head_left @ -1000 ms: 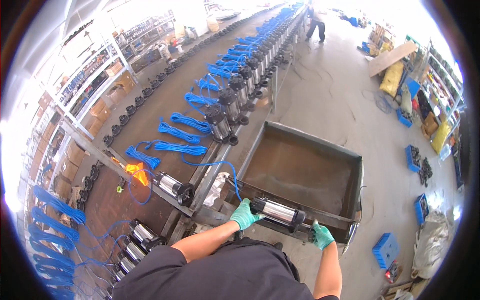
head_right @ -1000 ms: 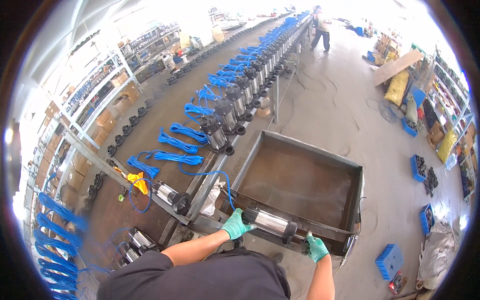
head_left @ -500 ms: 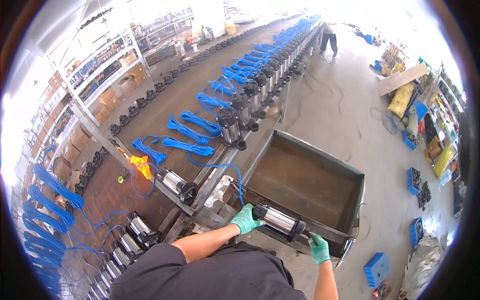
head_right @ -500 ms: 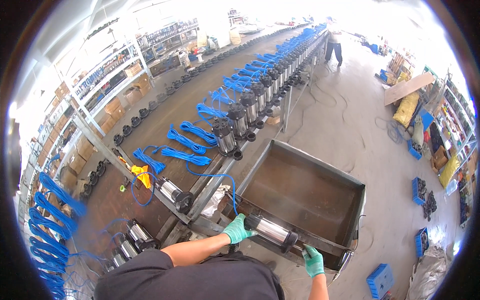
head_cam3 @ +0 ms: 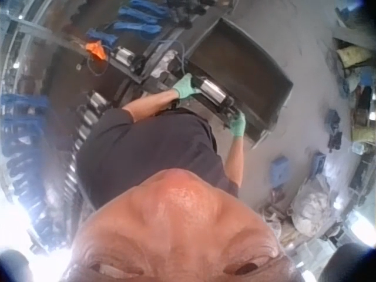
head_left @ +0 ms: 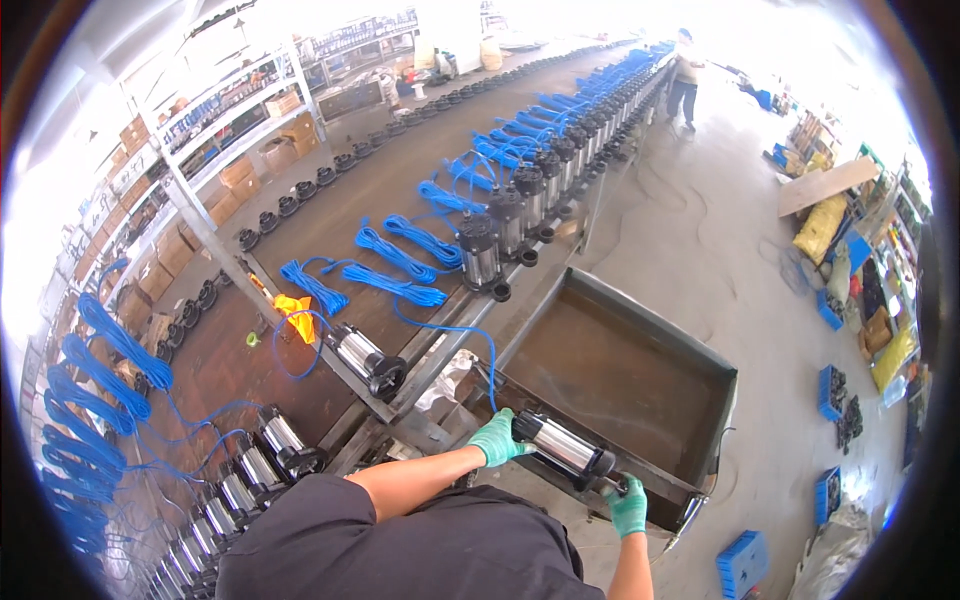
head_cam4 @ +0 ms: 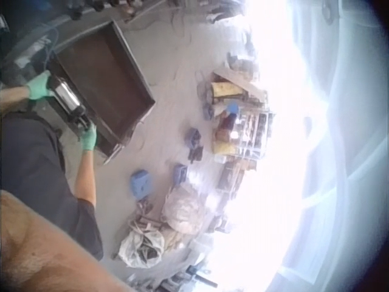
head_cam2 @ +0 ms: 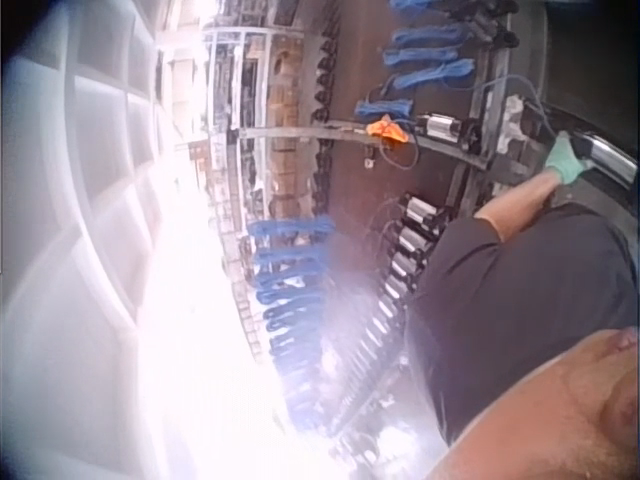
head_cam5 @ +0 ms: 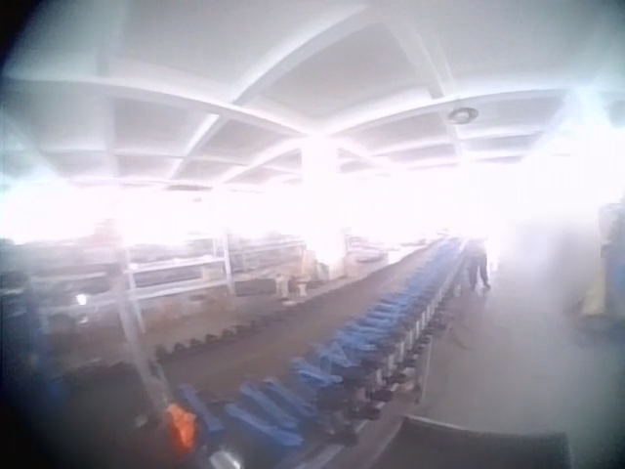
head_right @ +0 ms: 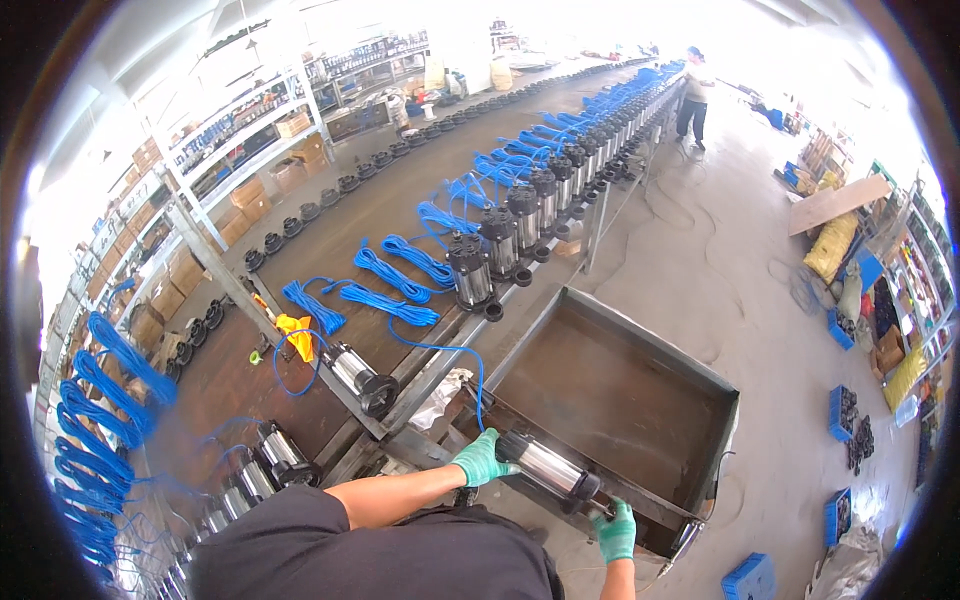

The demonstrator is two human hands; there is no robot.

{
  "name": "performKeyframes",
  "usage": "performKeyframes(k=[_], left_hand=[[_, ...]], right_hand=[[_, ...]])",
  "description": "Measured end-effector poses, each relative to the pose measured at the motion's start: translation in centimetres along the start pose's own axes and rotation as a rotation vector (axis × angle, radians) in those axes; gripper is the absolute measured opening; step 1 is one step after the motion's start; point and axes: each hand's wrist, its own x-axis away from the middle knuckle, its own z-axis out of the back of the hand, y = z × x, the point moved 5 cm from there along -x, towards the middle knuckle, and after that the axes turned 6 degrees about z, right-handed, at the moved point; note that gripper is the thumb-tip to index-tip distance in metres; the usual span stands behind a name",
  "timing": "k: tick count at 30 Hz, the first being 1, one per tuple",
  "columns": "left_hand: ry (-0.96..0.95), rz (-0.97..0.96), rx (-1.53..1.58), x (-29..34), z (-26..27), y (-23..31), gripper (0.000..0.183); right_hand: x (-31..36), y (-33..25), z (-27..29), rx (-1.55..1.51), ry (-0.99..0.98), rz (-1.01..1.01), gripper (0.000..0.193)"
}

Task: The person tests a mechanical pump by submerging it in a water tank, lifting it out, and then placing it on a workbench with other pumps.

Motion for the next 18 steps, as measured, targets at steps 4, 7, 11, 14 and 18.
performKeyframes(k=[4,7,11,14,18], left_hand=[[0.006,0.001,0.011,-0.1,-0.1,-0.3,0.113],[0.005,0.002,0.032,0.0,-0.2,-0.3,0.112],[0.041,-0.021,0.082,-0.3,-0.6,-0.5,0.104],[0.153,-0.059,0.110,-0.4,-1.1,-1.0,0.083],[0.132,-0.055,0.100,-0.6,-1.3,-1.1,0.084]], right_hand=[[0.2,-4.5,2.1,0.168,-0.091,0.196,0.055],[0.0,-3.5,2.1,0.130,-0.107,0.242,0.051],[0.5,1.1,0.6,-0.255,-0.197,0.052,0.049],[1.1,2.7,-0.2,-0.541,-0.205,-0.137,0.046],[1.7,2.3,-0.4,-0.747,-0.147,-0.308,0.048]])
